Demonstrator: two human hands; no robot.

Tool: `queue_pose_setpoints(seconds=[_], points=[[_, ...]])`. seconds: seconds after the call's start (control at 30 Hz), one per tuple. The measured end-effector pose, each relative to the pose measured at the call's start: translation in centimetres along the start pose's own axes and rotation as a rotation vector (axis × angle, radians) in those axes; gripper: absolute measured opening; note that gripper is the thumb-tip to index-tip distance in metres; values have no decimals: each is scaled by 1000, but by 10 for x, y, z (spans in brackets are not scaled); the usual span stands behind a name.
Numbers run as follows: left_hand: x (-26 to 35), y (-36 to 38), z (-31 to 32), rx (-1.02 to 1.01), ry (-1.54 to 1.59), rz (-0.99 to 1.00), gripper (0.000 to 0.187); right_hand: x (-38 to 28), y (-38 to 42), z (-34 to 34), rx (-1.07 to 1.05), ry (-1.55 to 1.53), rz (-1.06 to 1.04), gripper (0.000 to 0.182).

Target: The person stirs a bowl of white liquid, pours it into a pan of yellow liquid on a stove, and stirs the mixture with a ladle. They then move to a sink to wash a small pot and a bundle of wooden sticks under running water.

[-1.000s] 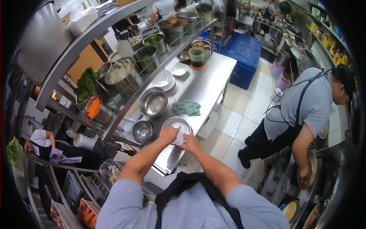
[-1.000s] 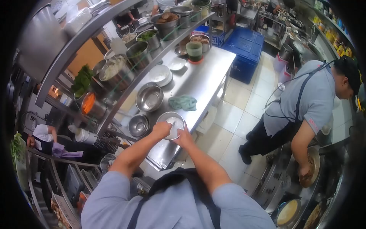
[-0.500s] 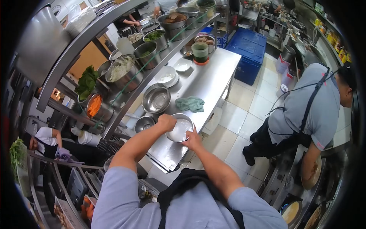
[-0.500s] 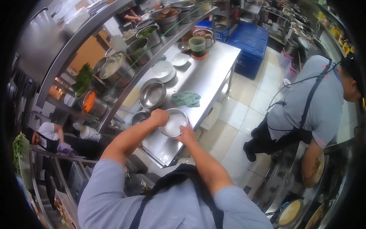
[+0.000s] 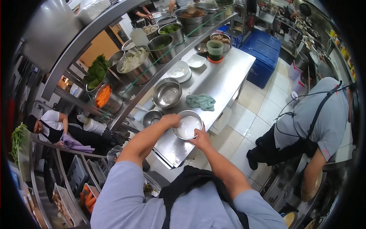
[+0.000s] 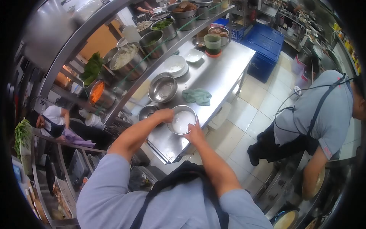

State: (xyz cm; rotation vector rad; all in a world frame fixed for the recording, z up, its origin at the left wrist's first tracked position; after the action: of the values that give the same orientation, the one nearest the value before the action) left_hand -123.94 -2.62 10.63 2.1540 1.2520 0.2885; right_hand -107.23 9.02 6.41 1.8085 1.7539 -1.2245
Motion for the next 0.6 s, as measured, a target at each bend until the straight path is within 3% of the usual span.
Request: queue_pose_setpoints(seconds=[0.33,0.6], points=[[4,3,24,20,129,-30,40,-2,-3,3,17,10,-1,51],[20,24,27,17,286,-164,39,-1,-4,5,41,-38,-18,47]])
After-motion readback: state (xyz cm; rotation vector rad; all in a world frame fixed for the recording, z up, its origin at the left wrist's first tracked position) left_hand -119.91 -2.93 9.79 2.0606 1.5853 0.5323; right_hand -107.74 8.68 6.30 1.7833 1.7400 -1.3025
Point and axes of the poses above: each hand's wrist, its own y-axis away from the middle knuckle, its own z-axis out of the palm, x = y × z, the point moved 7 cm from there along -y, towards the middle knuckle, and after that the axes turned 13 degrees about -z, right-handed, at the moved point
